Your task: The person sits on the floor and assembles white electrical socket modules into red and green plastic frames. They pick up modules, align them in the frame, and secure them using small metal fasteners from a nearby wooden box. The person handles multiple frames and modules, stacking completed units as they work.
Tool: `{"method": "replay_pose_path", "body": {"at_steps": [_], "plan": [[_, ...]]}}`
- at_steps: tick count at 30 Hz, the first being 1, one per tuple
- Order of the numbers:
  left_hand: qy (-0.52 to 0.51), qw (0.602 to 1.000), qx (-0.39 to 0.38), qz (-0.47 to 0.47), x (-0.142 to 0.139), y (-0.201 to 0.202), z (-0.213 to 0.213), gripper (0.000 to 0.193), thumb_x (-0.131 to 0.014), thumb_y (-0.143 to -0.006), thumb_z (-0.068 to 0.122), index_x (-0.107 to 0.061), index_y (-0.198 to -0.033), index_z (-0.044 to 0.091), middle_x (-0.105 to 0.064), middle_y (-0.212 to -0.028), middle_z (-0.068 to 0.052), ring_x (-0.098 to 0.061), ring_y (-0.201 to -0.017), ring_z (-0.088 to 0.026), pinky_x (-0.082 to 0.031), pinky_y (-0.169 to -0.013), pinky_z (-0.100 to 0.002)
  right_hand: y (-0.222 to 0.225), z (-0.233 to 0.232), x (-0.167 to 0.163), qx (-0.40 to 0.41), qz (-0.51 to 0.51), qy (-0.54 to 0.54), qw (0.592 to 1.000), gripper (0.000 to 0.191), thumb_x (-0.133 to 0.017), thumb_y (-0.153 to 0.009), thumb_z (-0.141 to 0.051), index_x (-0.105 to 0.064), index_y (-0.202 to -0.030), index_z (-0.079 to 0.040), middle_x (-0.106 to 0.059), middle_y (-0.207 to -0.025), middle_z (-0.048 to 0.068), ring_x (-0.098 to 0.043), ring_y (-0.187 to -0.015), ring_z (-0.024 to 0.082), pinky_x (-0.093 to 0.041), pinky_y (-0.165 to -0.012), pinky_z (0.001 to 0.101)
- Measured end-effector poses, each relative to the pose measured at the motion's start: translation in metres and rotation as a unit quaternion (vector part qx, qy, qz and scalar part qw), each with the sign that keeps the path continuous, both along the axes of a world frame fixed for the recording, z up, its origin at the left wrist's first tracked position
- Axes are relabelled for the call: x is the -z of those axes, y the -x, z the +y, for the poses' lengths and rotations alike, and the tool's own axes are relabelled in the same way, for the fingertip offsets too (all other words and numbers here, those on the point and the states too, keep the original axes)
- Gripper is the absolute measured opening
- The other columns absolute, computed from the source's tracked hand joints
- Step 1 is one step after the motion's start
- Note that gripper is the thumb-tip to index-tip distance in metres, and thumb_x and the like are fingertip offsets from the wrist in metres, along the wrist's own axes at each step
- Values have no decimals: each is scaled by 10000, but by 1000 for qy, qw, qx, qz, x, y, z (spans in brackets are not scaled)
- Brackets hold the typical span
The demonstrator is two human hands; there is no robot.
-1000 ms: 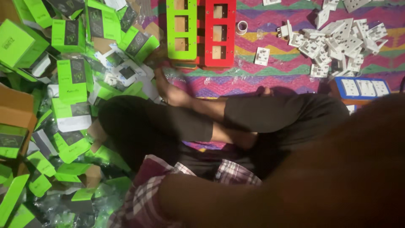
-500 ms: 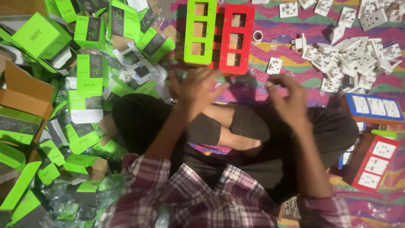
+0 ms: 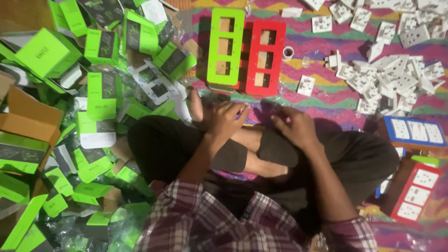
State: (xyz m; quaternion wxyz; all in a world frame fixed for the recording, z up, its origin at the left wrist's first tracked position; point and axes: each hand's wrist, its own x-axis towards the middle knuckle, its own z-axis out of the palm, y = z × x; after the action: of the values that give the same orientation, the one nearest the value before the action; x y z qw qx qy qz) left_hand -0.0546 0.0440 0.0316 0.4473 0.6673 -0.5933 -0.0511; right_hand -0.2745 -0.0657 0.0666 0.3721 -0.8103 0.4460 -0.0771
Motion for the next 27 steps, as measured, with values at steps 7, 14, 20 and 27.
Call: {"method": "replay_pose_path", "body": {"at_steps": [7,14,20,27], "plan": [[-122,991,-6,46,-12,2,-5,188,-782,-877,240,-734,-943,71,-740,-832,-121,-720,-754,-321,-571,-664,-445,-49,-6,-1,119,-175,64,975,1093,-934,-816,-406,-295,-1581,45,-444,-1526,278,-533,-1339,396,-510,-1050,472],[-321,946,-15,54,32,4,-5,390,-766,-746,233,-675,-1038,-8,-713,-881,-281,-689,-842,-490,-555,-763,-553,-120,-5,2,158,-93,201,962,1427,-1033,-694,-450,-59,-1585,92,-401,-1508,377,-470,-1358,488,-458,-1088,524],[-124,898,-28,421,97,32,-23,465,-720,-826,72,-568,-1237,-83,-667,-1179,-213,-645,-1107,-343,-524,-921,-446,-115,-16,10,200,-88,54,974,1383,-945,-697,-264,25,-1625,69,-540,-1454,301,-583,-1297,433,-513,-1065,463],[9,559,-61,827,91,63,-45,425,-540,-820,-129,-576,-1201,55,-640,-1070,-52,-624,-960,-160,-519,-811,-277,-85,-25,45,133,-216,130,959,1299,-929,-775,-56,51,-1626,3,-183,-1735,297,-433,-1536,378,-426,-1279,440]]}}
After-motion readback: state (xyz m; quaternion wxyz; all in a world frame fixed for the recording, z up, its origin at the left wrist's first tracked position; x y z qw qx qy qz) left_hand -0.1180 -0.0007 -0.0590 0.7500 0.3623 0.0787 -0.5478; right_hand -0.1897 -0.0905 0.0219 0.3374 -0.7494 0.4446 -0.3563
